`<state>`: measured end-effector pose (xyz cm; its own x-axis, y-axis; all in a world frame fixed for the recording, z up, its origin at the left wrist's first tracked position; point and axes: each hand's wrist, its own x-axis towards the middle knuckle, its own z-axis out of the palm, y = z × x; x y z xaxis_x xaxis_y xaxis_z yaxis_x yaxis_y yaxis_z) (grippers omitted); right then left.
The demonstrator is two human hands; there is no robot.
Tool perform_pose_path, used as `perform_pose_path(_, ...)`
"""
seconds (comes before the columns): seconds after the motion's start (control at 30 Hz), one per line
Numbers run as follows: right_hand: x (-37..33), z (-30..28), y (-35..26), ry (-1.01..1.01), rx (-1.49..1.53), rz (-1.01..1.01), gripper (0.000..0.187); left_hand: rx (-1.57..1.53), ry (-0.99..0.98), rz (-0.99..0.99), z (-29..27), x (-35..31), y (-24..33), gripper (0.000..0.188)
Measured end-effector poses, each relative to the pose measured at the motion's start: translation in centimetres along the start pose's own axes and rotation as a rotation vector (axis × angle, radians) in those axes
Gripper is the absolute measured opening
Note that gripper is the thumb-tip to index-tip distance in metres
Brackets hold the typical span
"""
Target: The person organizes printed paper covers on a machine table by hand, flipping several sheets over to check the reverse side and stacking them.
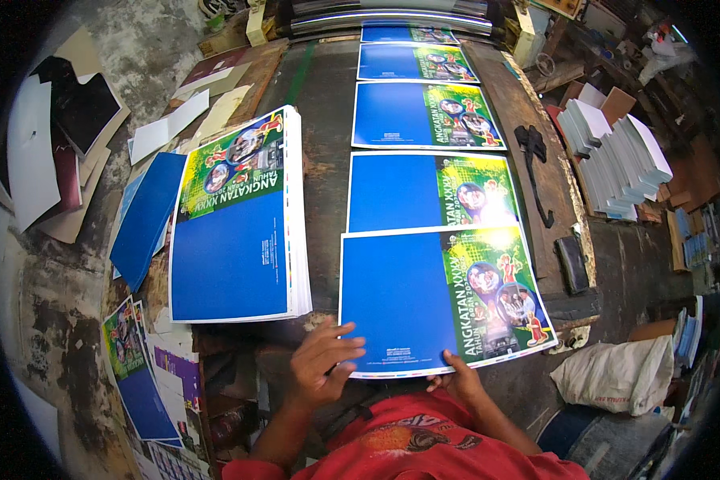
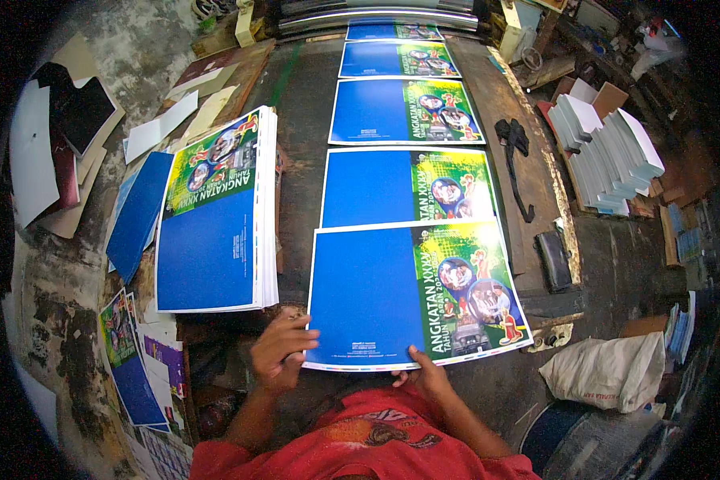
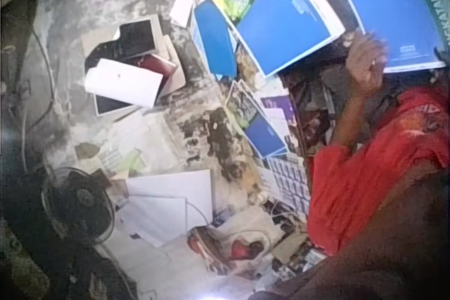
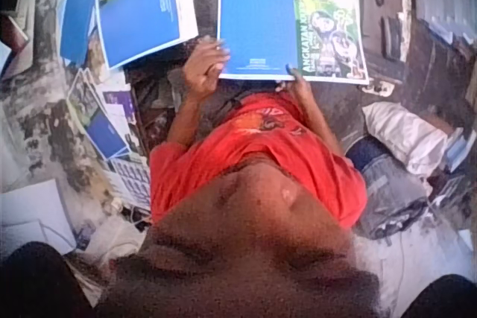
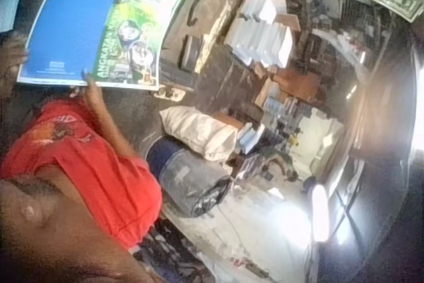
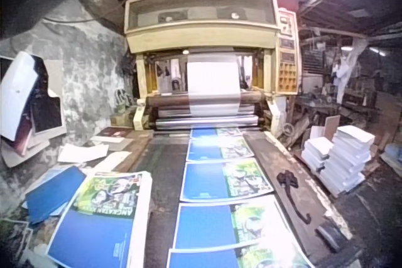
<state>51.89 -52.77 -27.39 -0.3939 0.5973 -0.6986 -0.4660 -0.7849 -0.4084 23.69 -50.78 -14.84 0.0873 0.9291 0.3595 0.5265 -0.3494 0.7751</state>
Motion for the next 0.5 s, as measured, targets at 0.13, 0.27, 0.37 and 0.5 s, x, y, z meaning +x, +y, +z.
perform_pose_path(0.13,-2.0,0.2,1.8,0.001,-0.054,0.056,0.042,0.363,0.09,0.047,-3.8,0.2,0.1,0.033)
perform_pose_path(0.27,-2.3,-0.7,3.7,-0.029,-0.077,0.075,0.044,0.721,0.072,-0.105,-6.0,0.5,-1.0,0.044)
perform_pose_path(0.37,-2.5,0.1,3.1,-0.044,-0.057,0.062,0.045,0.803,0.058,-0.143,-6.0,-1.3,-3.9,0.047)
perform_pose_path(0.5,-1.4,0.2,2.5,-0.041,0.009,0.049,0.048,0.865,0.145,-0.072,-5.7,-2.2,-5.9,0.039)
